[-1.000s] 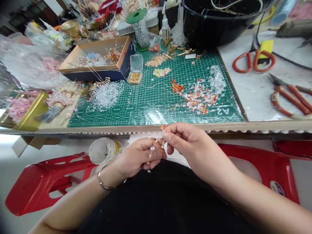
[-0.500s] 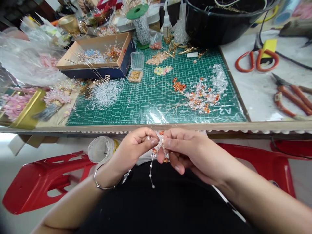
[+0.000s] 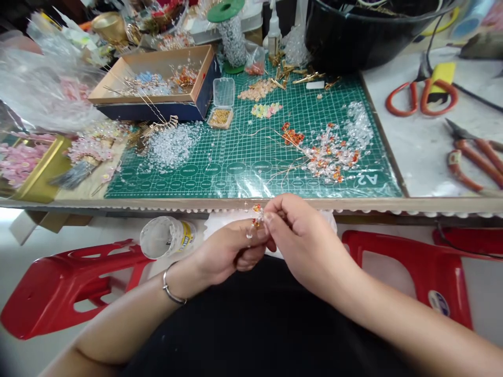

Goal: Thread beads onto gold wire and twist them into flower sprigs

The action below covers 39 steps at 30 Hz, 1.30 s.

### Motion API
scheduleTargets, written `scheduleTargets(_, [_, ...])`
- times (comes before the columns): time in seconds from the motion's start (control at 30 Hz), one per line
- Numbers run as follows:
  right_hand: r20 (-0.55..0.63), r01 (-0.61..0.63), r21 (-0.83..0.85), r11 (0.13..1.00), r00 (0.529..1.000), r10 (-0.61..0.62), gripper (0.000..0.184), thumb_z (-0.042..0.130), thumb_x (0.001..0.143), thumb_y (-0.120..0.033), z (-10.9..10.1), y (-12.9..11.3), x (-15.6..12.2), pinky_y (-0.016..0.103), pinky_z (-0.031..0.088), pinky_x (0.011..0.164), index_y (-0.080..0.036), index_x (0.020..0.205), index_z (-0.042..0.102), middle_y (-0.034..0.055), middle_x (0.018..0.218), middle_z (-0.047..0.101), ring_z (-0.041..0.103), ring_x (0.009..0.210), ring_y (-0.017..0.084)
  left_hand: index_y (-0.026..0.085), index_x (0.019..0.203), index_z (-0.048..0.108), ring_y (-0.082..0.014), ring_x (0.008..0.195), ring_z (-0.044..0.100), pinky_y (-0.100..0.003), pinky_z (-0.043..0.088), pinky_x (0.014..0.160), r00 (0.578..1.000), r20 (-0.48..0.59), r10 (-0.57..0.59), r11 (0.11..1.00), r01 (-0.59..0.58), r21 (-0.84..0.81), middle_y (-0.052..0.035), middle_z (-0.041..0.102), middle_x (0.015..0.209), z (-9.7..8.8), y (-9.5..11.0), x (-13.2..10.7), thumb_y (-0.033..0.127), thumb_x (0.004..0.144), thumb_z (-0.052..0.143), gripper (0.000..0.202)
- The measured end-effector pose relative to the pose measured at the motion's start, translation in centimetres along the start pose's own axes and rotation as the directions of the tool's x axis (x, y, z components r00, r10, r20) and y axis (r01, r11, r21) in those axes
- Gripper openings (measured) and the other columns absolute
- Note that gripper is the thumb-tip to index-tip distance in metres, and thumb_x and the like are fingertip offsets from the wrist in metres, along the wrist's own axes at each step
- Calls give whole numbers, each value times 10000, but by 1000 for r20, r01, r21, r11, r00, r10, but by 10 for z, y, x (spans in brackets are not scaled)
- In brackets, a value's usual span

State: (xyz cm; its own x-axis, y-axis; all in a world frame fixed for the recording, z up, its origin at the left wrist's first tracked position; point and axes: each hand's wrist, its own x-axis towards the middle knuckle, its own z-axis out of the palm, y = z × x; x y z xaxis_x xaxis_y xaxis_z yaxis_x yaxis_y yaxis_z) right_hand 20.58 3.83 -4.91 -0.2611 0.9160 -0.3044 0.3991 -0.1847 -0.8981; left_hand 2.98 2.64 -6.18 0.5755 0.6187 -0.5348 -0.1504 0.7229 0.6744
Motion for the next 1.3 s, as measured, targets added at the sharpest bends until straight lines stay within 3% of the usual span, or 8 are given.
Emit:
scheduleTargets(0.13, [-139,53,-280,959,986,-95,95,511,935,-316,4,-6,1,346,437,642,-266,861,542,27,774,656,628,723,226,167,735,574,-97,550,495,-232,395,539,997,60,41,968,-55,245,14,545,644,7,3,-8,499,915,641,383])
scheduleTargets(0.3, [-93,175,-516,838,962,-258,105,460,917,-311,-1,-3,4,324,395,569,-257,842,509,43,730,673,627,644,233,166,842,610,-106,628,485,-256,403,620,973,104,204,795,-227,562,20,531,704,14,19,-29,386,1017,485,309])
scheduleTargets(0.4, [8,257,-597,760,949,-314,155,412,932,-317,-5,3,3,328,359,549,-249,819,491,60,728,666,599,606,235,163,768,592,-127,629,452,-296,352,595,899,120,420,278,-254,926,9,517,682,16,27,-45,218,1014,432,299])
scheduleTargets(0.5, [125,309,-592,744,948,-293,165,429,926,-301,-7,4,-2,325,358,542,-242,795,510,44,692,648,584,576,219,169,731,594,-150,589,385,-337,303,558,777,353,521,-355,-179,918,3,482,650,18,36,-56,87,944,469,260])
scheduleTargets(0.63, [301,360,-477,802,924,-236,247,467,942,-306,-11,-6,-9,287,394,527,-245,703,490,-5,630,610,566,551,169,163,824,668,-174,646,446,-337,340,575,696,556,455,-602,-219,767,-16,559,709,10,56,-51,90,940,507,212])
scheduleTargets(0.97, [504,68,-31,997,863,-43,188,544,969,-331,-33,-7,-19,250,433,522,-249,802,572,-32,704,594,527,606,142,172,860,681,-139,655,547,-293,399,669,592,553,586,-309,-468,828,4,654,706,-10,59,-17,301,1037,507,280])
scheduleTargets(1.2, [276,171,-177,969,954,-118,282,540,995,-418,-30,-12,-26,265,474,572,-259,767,583,-29,702,612,566,642,154,177,812,693,-126,734,594,-256,421,693,917,148,372,469,-323,822,12,681,764,-13,54,-10,373,964,617,260])
scheduleTargets(1.3, [206,263,-232,936,954,-217,240,549,998,-392,-28,-14,-26,257,500,567,-268,804,618,-24,735,658,623,662,156,165,815,713,-106,736,574,-235,427,698,969,182,164,751,-243,614,8,677,796,-23,49,-3,396,902,704,247])
